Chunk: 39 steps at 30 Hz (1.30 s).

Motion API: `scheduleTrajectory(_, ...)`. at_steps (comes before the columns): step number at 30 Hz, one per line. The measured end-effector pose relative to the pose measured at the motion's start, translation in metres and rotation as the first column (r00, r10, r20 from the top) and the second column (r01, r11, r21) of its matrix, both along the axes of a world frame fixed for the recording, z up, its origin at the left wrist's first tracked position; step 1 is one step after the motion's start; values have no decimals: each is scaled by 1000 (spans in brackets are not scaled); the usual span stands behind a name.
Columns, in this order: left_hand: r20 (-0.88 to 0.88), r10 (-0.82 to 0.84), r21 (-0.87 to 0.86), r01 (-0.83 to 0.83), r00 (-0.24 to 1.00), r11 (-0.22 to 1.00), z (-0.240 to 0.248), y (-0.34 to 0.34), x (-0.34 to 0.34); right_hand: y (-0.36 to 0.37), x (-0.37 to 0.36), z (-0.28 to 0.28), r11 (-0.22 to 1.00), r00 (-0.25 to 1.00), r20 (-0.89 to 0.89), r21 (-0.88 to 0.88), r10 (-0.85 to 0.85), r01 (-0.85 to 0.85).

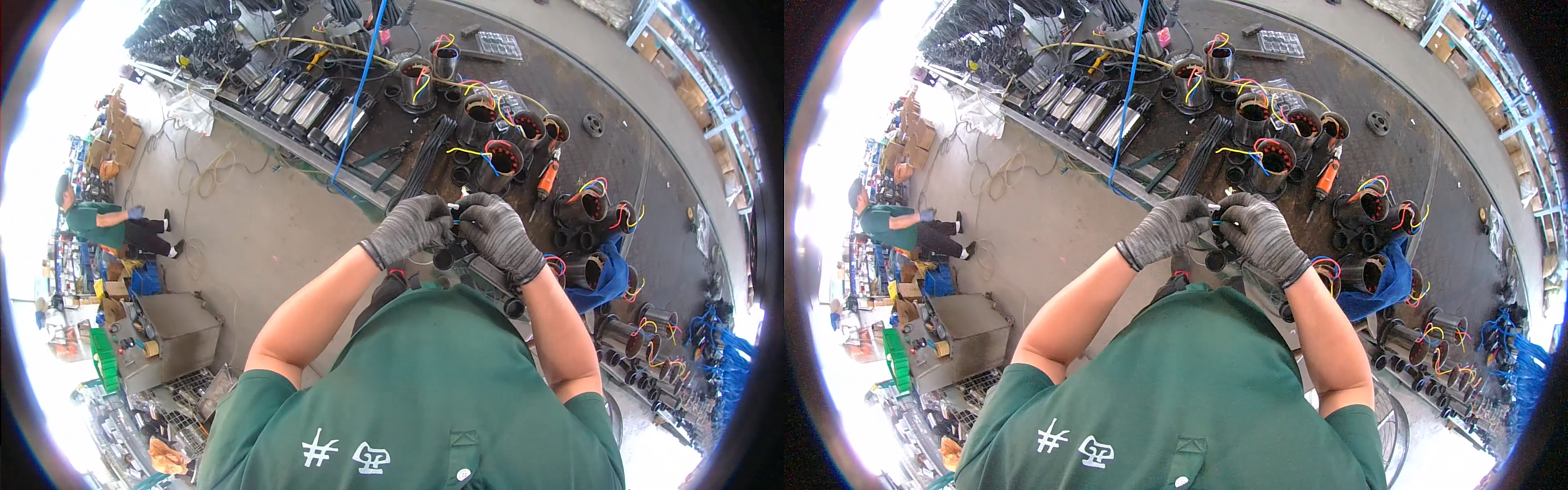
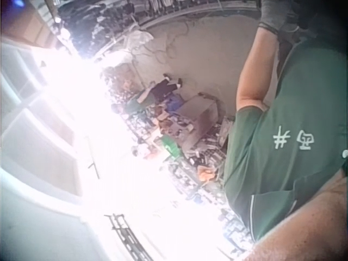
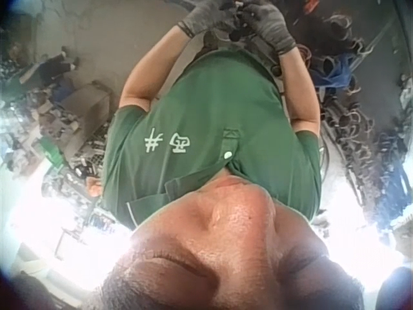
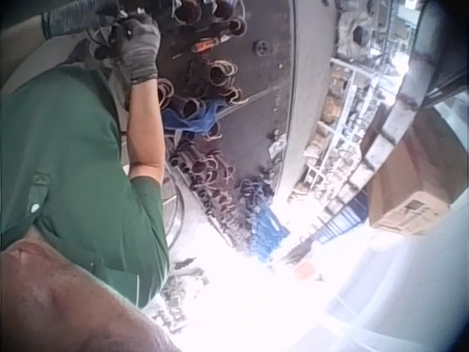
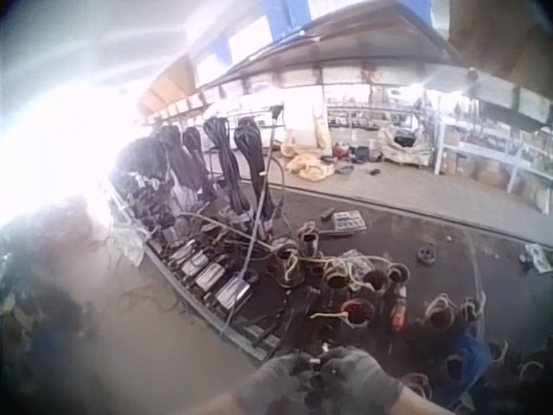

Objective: The person assembles submersible pumps by stripping wires with a tool, connecting them to electrical components, and hammering a cap onto the pump motor.

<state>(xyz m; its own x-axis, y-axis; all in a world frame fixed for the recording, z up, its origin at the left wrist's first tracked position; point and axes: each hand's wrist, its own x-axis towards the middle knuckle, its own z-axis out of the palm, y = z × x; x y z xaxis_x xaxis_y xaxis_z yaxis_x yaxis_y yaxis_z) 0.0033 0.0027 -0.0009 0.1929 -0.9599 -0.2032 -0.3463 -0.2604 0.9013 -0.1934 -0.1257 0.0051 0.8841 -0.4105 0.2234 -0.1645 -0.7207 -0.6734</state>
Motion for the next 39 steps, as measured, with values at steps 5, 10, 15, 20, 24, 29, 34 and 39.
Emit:
scheduleTrajectory(5, 386, -82, -9, 92, 919, 996, 16, 8, -8, -3, 2, -7, 999, 1000, 0, -50, -10, 10)
scheduleTrajectory(10, 288, 27, -16, -23, 957, 1000, 23, 45, 16, 2, 1, -6, 993, 997, 11, -94, -70, 71)
scheduleTrajectory(15, 244, -3, 30, -5, 970, 1000, -2, 55, 22, 3, 0, -4, 998, 997, 50, -24, -61, 62)
scheduleTrajectory(20, -169, 113, 63, -104, 979, 993, -19, 16, -4, 7, 1, -1, 998, 997, 58, -25, -58, 60)
scheduleTrajectory(24, -314, 97, 85, -74, 944, 994, -50, 15, -1, 15, 3, -3, 992, 991, 50, -32, -122, 123)
scheduleTrajectory(29, -294, -138, 22, 151, 946, 988, -46, 26, 13, 25, 8, -5, 950, 959, 60, -127, -279, 284)
scheduleTrajectory(34, -195, -319, -103, 304, 927, 947, -21, 10, 28, 29, 16, 10, 932, 966, -12, -268, -257, 245)
scheduleTrajectory(39, 198, -481, -251, 518, 854, 817, -21, -12, 44, 30, 5, -1, 964, 953, -147, -14, -265, 266)
